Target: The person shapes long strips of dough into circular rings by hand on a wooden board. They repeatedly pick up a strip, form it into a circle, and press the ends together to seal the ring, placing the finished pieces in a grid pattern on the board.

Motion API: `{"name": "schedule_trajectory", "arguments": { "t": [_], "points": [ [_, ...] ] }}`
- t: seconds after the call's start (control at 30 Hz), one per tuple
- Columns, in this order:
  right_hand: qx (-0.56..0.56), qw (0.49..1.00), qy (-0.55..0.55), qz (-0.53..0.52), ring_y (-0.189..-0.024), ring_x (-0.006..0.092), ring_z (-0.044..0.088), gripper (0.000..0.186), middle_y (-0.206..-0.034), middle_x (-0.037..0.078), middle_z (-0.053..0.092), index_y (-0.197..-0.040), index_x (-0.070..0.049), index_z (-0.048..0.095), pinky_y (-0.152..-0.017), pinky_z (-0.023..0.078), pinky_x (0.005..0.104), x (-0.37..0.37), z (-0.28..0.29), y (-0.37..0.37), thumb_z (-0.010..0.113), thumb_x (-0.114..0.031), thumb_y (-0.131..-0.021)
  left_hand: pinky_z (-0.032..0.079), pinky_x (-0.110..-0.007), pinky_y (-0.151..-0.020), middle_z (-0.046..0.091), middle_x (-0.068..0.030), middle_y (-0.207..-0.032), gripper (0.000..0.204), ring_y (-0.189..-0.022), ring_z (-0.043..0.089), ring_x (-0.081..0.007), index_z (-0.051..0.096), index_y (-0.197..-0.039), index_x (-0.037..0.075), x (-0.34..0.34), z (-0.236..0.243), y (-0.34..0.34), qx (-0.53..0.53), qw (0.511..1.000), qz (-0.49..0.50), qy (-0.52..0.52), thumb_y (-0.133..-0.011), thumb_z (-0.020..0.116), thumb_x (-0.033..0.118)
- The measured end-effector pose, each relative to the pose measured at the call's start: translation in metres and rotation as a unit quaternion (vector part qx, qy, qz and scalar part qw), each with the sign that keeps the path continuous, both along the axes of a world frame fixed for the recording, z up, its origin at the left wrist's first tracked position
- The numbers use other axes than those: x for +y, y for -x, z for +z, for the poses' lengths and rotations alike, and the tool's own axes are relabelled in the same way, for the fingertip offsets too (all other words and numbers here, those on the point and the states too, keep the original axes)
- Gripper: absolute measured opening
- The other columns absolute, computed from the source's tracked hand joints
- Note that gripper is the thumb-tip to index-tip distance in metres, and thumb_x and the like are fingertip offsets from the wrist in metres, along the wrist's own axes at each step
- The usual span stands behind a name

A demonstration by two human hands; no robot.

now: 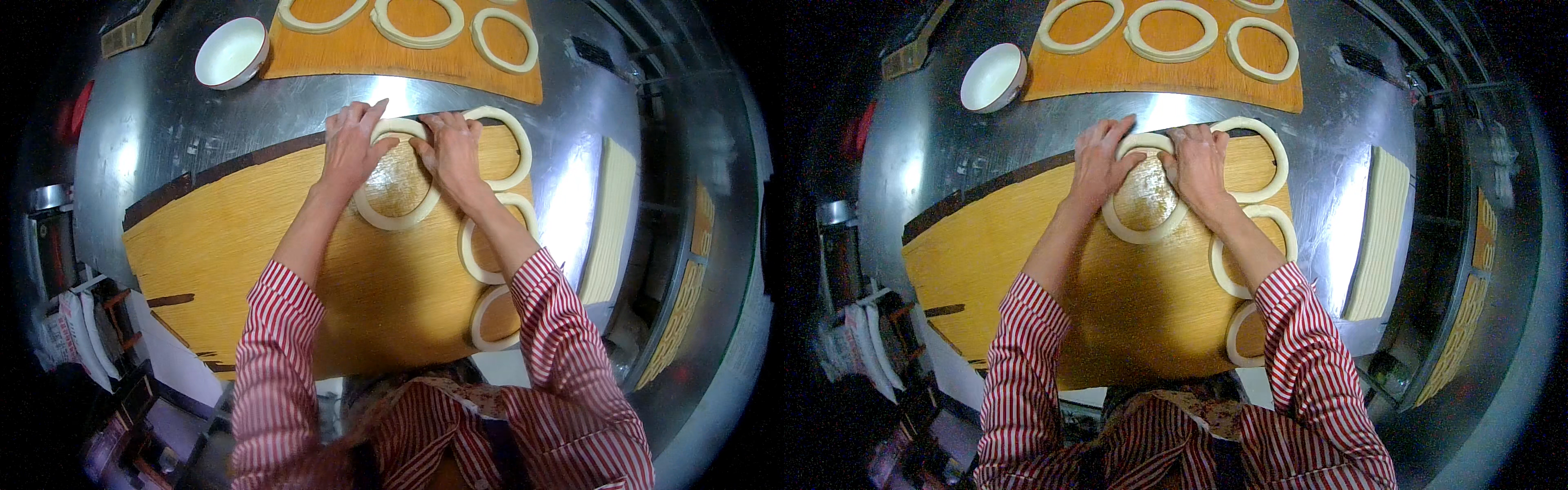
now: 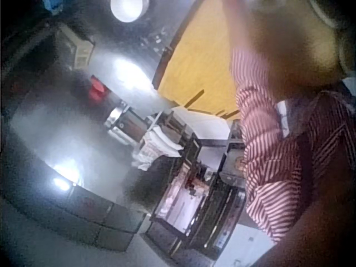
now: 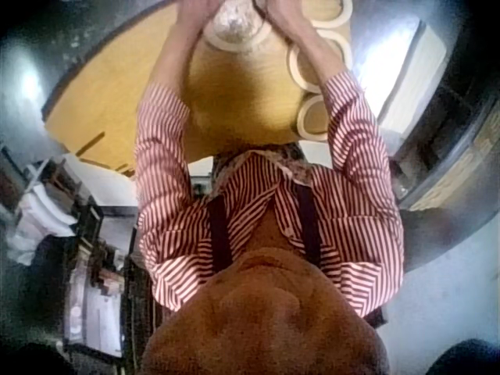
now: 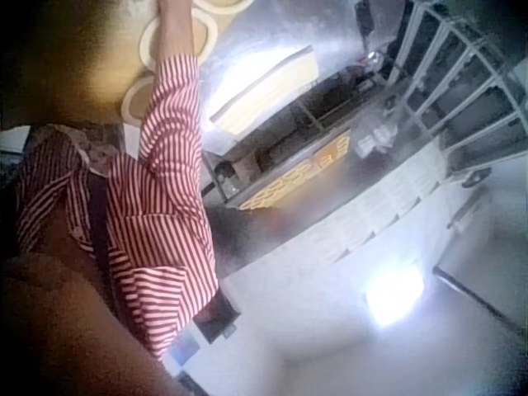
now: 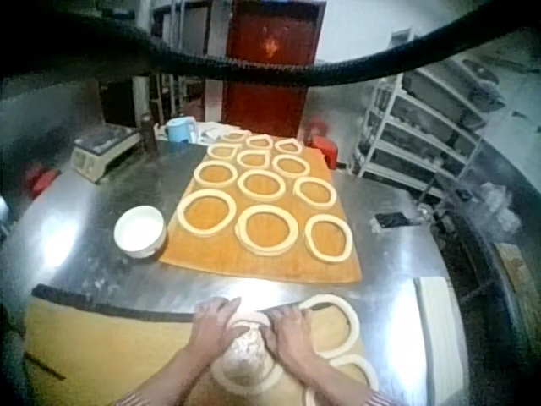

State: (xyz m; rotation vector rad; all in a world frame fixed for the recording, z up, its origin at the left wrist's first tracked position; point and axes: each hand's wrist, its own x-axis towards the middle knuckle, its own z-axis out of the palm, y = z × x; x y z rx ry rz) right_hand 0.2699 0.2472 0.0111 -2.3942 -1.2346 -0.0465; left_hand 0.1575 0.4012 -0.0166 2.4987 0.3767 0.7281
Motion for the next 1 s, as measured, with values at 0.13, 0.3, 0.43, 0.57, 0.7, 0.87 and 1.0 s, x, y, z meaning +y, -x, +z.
{"name": "schedule_trajectory", "arguments": {
  "t": [0.13,0.3,0.43,0.57,0.7,0.87,1.0],
  "points": [
    [0.005,1.000,-0.005,0.003,-0.102,0.0289,0.058,0.028,-0.099,0.011,0.068,-0.105,-0.006,0.074,-0.093,0.037,0.0438,-0.006,-0.002,-0.005,0.075,-0.019,-0.079,0.040,-0.042,-0.088,0.059,-0.0116,-0.100,0.033,-0.098,0.056,-0.0294,0.069,-0.114,0.004,-0.012,0.003,0.023,0.058,0.996,0.070,-0.009,-0.082,0.072,0.015],
    [0.010,1.000,-0.009,-0.003,-0.102,0.0294,0.058,0.028,-0.100,0.011,0.068,-0.104,-0.006,0.075,-0.093,0.037,0.0457,-0.001,-0.005,-0.008,0.075,-0.018,-0.079,0.042,-0.044,-0.089,0.061,-0.0128,-0.103,0.031,-0.098,0.058,-0.0325,0.070,-0.111,0.006,0.000,-0.006,0.021,0.043,0.996,0.082,0.007,-0.082,0.074,0.016],
    [0.005,1.000,-0.009,-0.013,-0.107,0.0297,0.057,0.035,-0.108,0.011,0.067,-0.112,-0.006,0.072,-0.097,0.036,0.0477,-0.005,-0.004,-0.005,0.075,-0.016,-0.078,0.042,-0.045,-0.089,0.061,-0.0127,-0.104,0.034,-0.100,0.058,-0.0328,0.069,-0.114,0.006,0.000,-0.004,0.021,0.030,0.997,0.070,0.013,-0.081,0.074,0.015],
    [0.016,1.000,-0.013,-0.009,-0.112,0.0300,0.055,0.045,-0.115,0.012,0.065,-0.119,-0.006,0.068,-0.102,0.034,0.0501,-0.016,0.000,0.000,0.076,-0.016,-0.077,0.042,-0.046,-0.091,0.060,-0.0133,-0.109,0.042,-0.105,0.058,-0.0331,0.065,-0.120,0.007,-0.002,-0.007,0.023,0.030,0.997,0.064,0.017,-0.079,0.074,0.012],
    [0.012,1.000,-0.006,-0.006,-0.112,0.0300,0.055,0.046,-0.113,0.012,0.065,-0.119,-0.006,0.067,-0.101,0.034,0.0503,-0.018,0.005,0.004,0.077,-0.016,-0.076,0.040,-0.045,-0.094,0.059,-0.0141,-0.112,0.050,-0.108,0.055,-0.0327,0.061,-0.128,0.006,-0.007,-0.003,0.030,0.050,0.995,0.062,0.062,-0.079,0.067,0.002],
    [0.006,0.999,-0.037,0.005,-0.108,0.0293,0.058,0.042,-0.105,0.011,0.067,-0.113,-0.006,0.071,-0.099,0.034,0.0489,0.013,-0.002,-0.003,0.080,-0.022,-0.075,0.040,-0.045,-0.093,0.058,-0.0153,-0.114,0.053,-0.108,0.055,-0.0338,0.060,-0.129,0.005,-0.015,-0.002,0.033,0.023,0.994,0.072,0.085,-0.077,0.065,-0.001],
    [0.047,0.998,-0.032,0.023,-0.107,0.0278,0.058,0.038,-0.103,0.010,0.068,-0.109,-0.008,0.073,-0.099,0.034,0.0482,0.024,-0.012,-0.010,0.080,-0.023,-0.075,0.042,-0.046,-0.096,0.058,-0.0168,-0.116,0.052,-0.112,0.056,-0.0354,0.059,-0.128,0.004,-0.016,-0.007,0.034,0.023,0.992,0.073,0.098,-0.077,0.067,0.000]
  ]
}}
